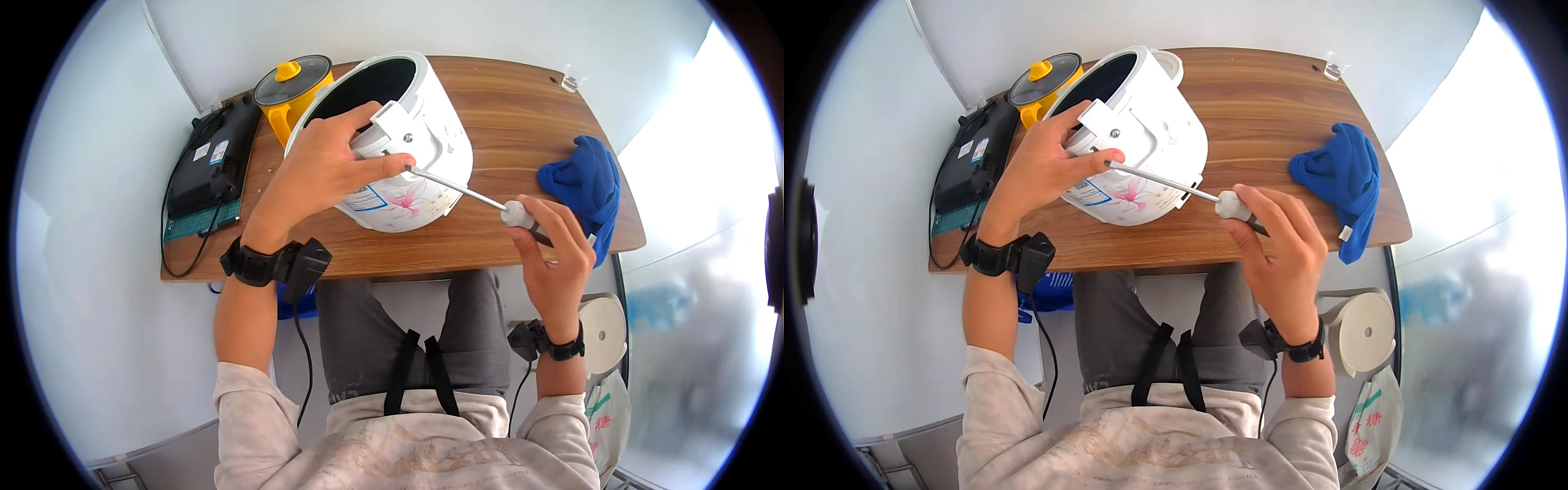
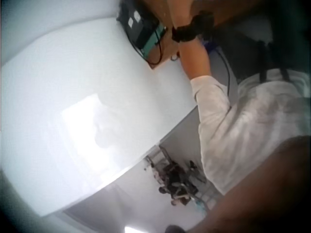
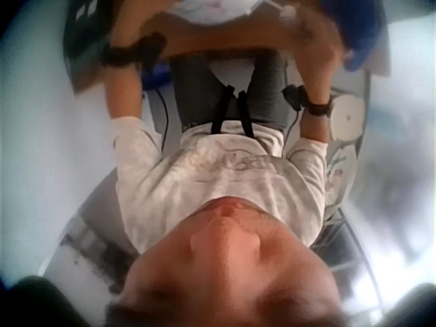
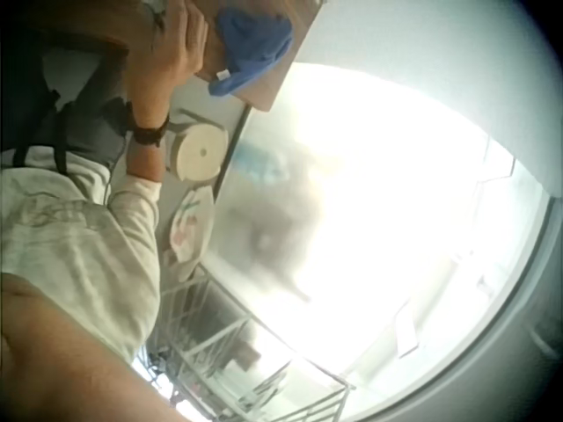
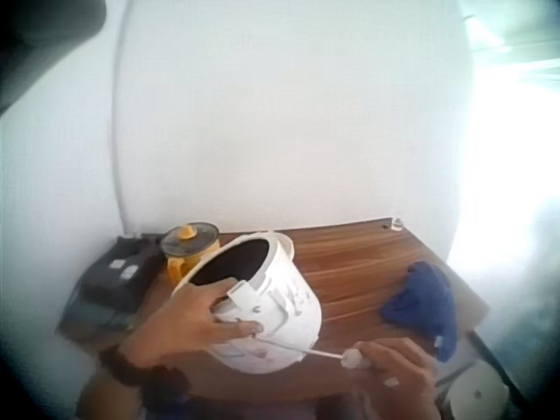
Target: The person assembles a white rice cooker by attaching a small white plastic piece to the side, tightening it with a screwdriver, and then closing the lid. The person repeatedly opens and closes the lid to check the fit before leaving the cooker on the table.
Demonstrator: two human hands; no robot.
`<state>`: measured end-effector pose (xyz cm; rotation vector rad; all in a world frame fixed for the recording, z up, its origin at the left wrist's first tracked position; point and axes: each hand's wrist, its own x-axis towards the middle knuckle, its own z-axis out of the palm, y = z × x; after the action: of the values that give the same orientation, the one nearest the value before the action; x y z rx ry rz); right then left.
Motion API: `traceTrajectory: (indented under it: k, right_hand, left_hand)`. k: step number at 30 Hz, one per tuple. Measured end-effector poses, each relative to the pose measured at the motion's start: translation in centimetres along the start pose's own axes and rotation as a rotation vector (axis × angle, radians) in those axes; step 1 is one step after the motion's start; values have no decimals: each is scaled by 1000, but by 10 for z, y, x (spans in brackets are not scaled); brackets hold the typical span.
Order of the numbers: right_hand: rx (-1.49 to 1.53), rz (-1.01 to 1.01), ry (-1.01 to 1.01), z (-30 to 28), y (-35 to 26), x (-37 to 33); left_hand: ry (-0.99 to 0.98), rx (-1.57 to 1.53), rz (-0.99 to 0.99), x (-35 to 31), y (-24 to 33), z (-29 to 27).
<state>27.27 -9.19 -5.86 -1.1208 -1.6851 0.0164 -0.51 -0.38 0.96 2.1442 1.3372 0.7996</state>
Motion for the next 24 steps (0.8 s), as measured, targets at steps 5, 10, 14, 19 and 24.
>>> traceTrajectory:
  k: [5, 10, 14, 19, 24]
  right_hand:
    - [-125, -94, 67, -2, 1, 13]
    - [-229, -177, 79, -7, 9, 15]
    - [-244, -144, 75, -8, 16, 10]
    - [-218, -65, 60, -9, 18, -9]
    - [-170, 8, 72, -6, 29, -39]
  left_hand:
    - [-19, 38, 27, -3, -5, 7]
    - [6, 164, 63, 3, -2, 16]
    - [-93, 190, 7, 6, 10, 15]
    - [-123, 253, 76, 8, 13, 19]
    - [-126, 282, 69, 11, 15, 26]
